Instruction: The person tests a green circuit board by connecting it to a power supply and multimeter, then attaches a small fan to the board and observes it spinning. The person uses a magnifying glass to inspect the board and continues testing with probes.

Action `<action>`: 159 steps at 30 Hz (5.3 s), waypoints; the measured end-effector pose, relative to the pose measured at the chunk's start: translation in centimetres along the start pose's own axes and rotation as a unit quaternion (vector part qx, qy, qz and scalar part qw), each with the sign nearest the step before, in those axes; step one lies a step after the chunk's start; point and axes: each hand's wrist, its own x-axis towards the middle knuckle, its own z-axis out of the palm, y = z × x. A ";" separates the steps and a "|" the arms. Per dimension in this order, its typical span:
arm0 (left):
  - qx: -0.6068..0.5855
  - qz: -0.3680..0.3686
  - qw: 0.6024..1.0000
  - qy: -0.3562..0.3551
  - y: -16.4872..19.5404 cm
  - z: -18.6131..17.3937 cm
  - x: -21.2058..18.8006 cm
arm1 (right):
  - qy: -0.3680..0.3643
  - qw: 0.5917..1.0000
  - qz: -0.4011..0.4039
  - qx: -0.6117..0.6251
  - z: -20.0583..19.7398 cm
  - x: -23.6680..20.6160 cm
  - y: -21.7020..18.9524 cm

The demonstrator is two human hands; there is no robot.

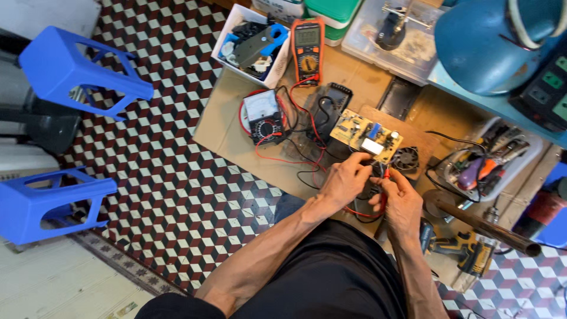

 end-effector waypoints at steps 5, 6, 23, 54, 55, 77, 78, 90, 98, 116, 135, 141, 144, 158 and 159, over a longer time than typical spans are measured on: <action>0.072 -0.012 0.997 0.007 1.2 -2.5 -4.8 | 0.017 0.999 0.037 0.034 -1.3 -3.6 0.2; 0.044 -0.030 0.999 -0.006 1.1 -2.6 -5.6 | -0.001 0.999 0.022 0.030 -1.1 -4.3 0.4; -0.112 -0.085 0.988 0.059 -0.6 -4.0 -7.1 | -0.089 0.962 -0.201 -0.161 5.5 -4.2 -1.3; 0.313 0.278 0.886 -0.199 0.0 -7.4 8.3 | 0.155 0.966 0.016 -0.208 0.2 0.3 -2.4; 0.288 0.268 0.898 -0.195 0.3 -7.5 8.1 | 0.164 0.963 0.011 -0.212 0.2 0.1 -2.5; 0.162 0.080 0.953 -0.242 1.4 -7.5 12.4 | -0.027 0.997 -0.076 0.011 -3.0 7.3 -6.2; 0.161 0.081 0.954 -0.241 1.4 -7.5 12.5 | -0.028 0.997 -0.070 0.013 -3.1 7.5 -6.2; 0.165 0.080 0.954 -0.236 1.7 -7.5 12.2 | -0.029 0.995 -0.080 -0.052 -2.6 7.7 -7.3; 0.171 0.099 0.949 -0.247 1.5 -7.8 12.6 | -0.033 0.989 -0.107 -0.097 -2.5 8.0 -6.5; 0.135 0.038 0.956 -0.258 1.0 -8.1 12.4 | 0.001 0.993 -0.112 -0.038 -1.1 7.6 -5.9; 0.131 0.033 0.952 -0.274 2.2 -7.7 12.9 | -0.046 0.989 -0.127 -0.055 -2.0 7.2 -5.9; 0.186 0.093 0.953 -0.219 3.7 -7.9 12.2 | -0.004 0.986 -0.164 -0.040 -1.1 7.0 -5.5; 0.204 0.202 0.956 -0.066 3.9 -8.2 9.0 | 0.021 0.987 -0.156 -0.026 -0.7 6.5 -5.4; -0.474 -0.303 0.826 -0.032 0.6 -0.3 3.7 | 0.059 0.994 -0.078 0.044 -0.9 5.6 -5.2; -0.462 -0.274 0.842 -0.050 0.6 -0.2 3.9 | 0.054 0.995 -0.066 0.050 -0.9 5.5 -5.0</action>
